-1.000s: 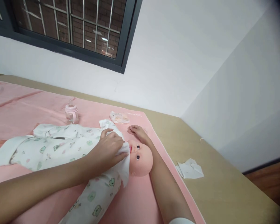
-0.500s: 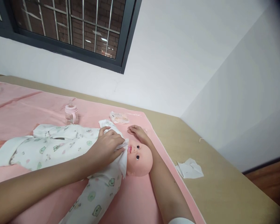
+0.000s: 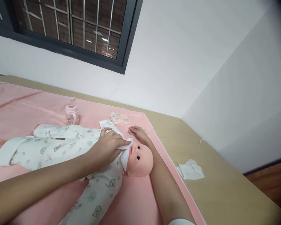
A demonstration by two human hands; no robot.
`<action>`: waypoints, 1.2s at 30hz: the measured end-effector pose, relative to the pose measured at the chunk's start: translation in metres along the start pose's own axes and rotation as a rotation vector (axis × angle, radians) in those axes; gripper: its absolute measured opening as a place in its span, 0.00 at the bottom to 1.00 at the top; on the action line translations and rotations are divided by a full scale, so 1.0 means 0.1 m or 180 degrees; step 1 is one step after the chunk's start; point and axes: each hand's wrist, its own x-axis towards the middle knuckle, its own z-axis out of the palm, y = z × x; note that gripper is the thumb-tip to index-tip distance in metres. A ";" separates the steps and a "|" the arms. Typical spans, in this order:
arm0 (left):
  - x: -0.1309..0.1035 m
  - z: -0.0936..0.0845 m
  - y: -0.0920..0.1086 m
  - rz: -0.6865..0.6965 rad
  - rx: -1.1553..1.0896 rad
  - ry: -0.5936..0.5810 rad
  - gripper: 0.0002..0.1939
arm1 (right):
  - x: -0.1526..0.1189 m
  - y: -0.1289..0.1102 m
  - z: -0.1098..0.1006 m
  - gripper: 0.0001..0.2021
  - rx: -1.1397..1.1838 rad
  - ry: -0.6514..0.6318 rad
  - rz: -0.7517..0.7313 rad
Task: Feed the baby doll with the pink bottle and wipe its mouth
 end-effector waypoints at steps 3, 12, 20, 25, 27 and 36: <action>0.00 0.02 -0.02 0.0021 0.0024 0.0036 0.24 | 0.01 0.01 -0.01 0.02 -0.0002 -0.0008 0.0002; 0.01 -0.15 0.08 -0.0236 -0.0653 -0.0410 0.13 | 0.04 0.04 -0.03 0.02 -0.0010 -0.0034 -0.0006; -0.01 -0.11 0.09 -0.0116 -0.0299 -0.0506 0.24 | 0.03 0.02 -0.02 0.03 -0.0004 -0.0058 -0.0019; -0.01 -0.09 0.07 -0.0131 -0.0294 -0.0451 0.23 | 0.00 0.02 0.00 0.02 -0.0022 -0.0039 0.0005; -0.01 -0.13 0.06 -0.0168 -0.0462 -0.0330 0.24 | -0.03 -0.04 -0.01 0.04 -0.0006 -0.0099 0.0036; 0.01 -0.49 -0.02 -0.0492 -0.0791 0.0586 0.13 | -0.62 -1.20 0.30 0.13 -0.0705 -0.1061 -0.1095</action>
